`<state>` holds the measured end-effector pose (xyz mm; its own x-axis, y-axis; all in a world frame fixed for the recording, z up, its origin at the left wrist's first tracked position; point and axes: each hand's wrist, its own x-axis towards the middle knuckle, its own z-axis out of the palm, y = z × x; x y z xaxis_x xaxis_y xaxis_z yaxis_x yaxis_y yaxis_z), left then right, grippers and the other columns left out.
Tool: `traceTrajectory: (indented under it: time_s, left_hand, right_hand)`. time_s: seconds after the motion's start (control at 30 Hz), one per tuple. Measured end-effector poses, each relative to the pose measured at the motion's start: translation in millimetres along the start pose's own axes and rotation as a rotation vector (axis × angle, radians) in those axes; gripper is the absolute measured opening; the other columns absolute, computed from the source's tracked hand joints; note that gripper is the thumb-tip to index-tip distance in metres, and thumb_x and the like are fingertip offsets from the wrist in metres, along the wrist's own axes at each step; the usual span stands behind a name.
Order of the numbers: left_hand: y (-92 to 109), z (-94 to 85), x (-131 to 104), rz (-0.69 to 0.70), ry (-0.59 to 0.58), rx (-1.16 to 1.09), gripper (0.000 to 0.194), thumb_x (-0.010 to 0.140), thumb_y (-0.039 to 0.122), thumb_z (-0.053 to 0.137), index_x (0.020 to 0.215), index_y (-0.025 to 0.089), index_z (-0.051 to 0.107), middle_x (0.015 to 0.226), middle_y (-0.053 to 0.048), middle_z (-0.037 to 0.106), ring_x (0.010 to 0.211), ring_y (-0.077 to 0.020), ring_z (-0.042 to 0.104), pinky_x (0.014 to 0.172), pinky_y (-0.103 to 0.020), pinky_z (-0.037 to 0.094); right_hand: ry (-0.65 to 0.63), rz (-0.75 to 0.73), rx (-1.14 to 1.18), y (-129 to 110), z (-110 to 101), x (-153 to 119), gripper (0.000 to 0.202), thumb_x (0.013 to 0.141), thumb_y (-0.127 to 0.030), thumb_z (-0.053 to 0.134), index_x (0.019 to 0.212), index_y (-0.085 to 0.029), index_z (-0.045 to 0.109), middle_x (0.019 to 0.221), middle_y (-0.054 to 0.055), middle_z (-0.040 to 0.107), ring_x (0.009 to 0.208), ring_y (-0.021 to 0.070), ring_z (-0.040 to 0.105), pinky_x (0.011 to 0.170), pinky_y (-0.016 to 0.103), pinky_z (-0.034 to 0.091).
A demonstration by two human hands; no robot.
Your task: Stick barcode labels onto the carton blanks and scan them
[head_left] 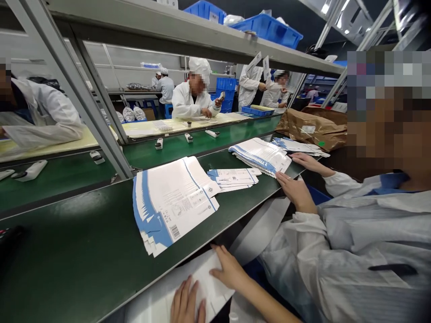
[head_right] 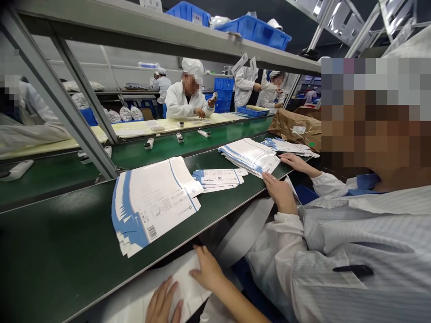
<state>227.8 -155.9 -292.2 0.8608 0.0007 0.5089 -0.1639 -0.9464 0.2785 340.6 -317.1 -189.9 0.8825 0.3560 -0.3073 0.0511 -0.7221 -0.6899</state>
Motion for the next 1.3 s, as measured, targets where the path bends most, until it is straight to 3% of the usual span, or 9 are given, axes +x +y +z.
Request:
traceTrajectory:
  time_s: [0.13,0.2,0.33,0.53,0.7,0.87,1.07,1.23,1.3]
  left_hand:
    - [13,-38.6,21,-0.014,-0.073,-0.074,0.039,0.080,0.032,0.053,0.117,0.020,0.052,0.121,-0.010,0.056,0.109,-0.0245,0.052,0.082,-0.038,0.050]
    - [24,-60.9,31,-0.105,-0.094,-0.137,0.036,0.082,0.027,0.050,0.117,0.019,0.051,0.122,-0.011,0.053,0.113,-0.0244,0.048,0.089,-0.042,0.047]
    - [45,-99.4,39,-0.222,-0.026,-0.318,0.039,0.083,0.020,0.048,0.122,0.018,0.044,0.123,-0.013,0.050,0.116,-0.0220,0.045,0.093,-0.042,0.043]
    - [72,-137.5,36,-0.119,0.144,-0.181,0.078,0.066,0.038,0.070,0.129,0.012,0.034,0.129,-0.021,0.043,0.124,-0.0348,0.035,0.099,-0.060,0.030]
    - [62,-168.3,51,-0.048,0.179,-0.182,0.039,0.076,0.007,0.052,0.114,0.018,0.053,0.117,-0.012,0.057,0.118,-0.0278,0.046,0.099,-0.056,0.033]
    - [43,-216.8,89,-0.279,0.260,-0.475,0.031,0.075,0.013,0.058,0.105,0.022,0.060,0.100,-0.003,0.067,0.089,-0.0171,0.063,0.079,-0.031,0.052]
    - [43,-267.5,158,-0.486,0.193,-0.713,0.022,0.070,0.021,0.063,0.092,0.021,0.067,0.094,-0.001,0.069,0.082,-0.0167,0.065,0.066,-0.022,0.053]
    - [47,-289.5,199,-0.370,-0.091,-0.785,0.027,0.067,0.024,0.068,0.093,0.019,0.067,0.088,-0.002,0.069,0.080,-0.0195,0.064,0.067,-0.026,0.053]
    - [44,-300.1,203,-0.342,-0.106,-0.702,0.029,0.071,0.027,0.064,0.099,0.020,0.065,0.098,-0.003,0.067,0.088,-0.0209,0.063,0.074,-0.029,0.053]
  right_hand:
    - [-0.008,0.017,0.313,3,-12,8,0.016,0.063,-0.024,0.063,0.077,-0.016,0.064,0.078,0.005,0.063,0.075,0.0187,0.057,0.070,0.029,0.043]
    - [-0.082,0.020,0.404,-1,-17,8,0.016,0.065,-0.031,0.064,0.064,-0.016,0.060,0.063,0.001,0.058,0.061,0.0142,0.052,0.061,0.026,0.039]
    - [-0.167,-0.098,0.652,-27,-23,2,0.025,0.065,-0.040,0.068,0.067,-0.017,0.058,0.065,-0.001,0.056,0.060,0.0107,0.047,0.060,0.024,0.036]
    - [-0.193,-0.084,0.970,-91,-25,-30,0.028,0.069,-0.043,0.066,0.070,-0.019,0.052,0.058,-0.006,0.047,0.051,0.0073,0.038,0.051,0.021,0.028]
    - [-0.140,-0.065,1.119,-132,-30,-50,0.027,0.072,-0.041,0.065,0.071,-0.019,0.049,0.053,-0.008,0.040,0.046,0.0053,0.031,0.047,0.019,0.025]
    - [-0.290,-0.150,1.250,-143,-36,-59,0.026,0.075,-0.038,0.065,0.094,-0.025,0.053,0.058,-0.007,0.051,0.056,0.0061,0.045,0.058,0.018,0.036]
    - [-0.522,-0.304,1.203,-154,-38,-70,0.036,0.066,-0.037,0.073,0.097,-0.023,0.061,0.086,0.003,0.067,0.082,0.0180,0.060,0.076,0.030,0.045]
    - [-0.379,-0.381,1.194,-182,-69,-73,0.041,0.070,-0.037,0.070,0.108,-0.026,0.062,0.106,0.004,0.065,0.100,0.0232,0.058,0.086,0.036,0.046]
    - [-0.345,-0.373,1.221,-190,-83,-71,0.033,0.073,-0.037,0.066,0.104,-0.025,0.065,0.105,0.004,0.066,0.102,0.0233,0.057,0.089,0.037,0.044]
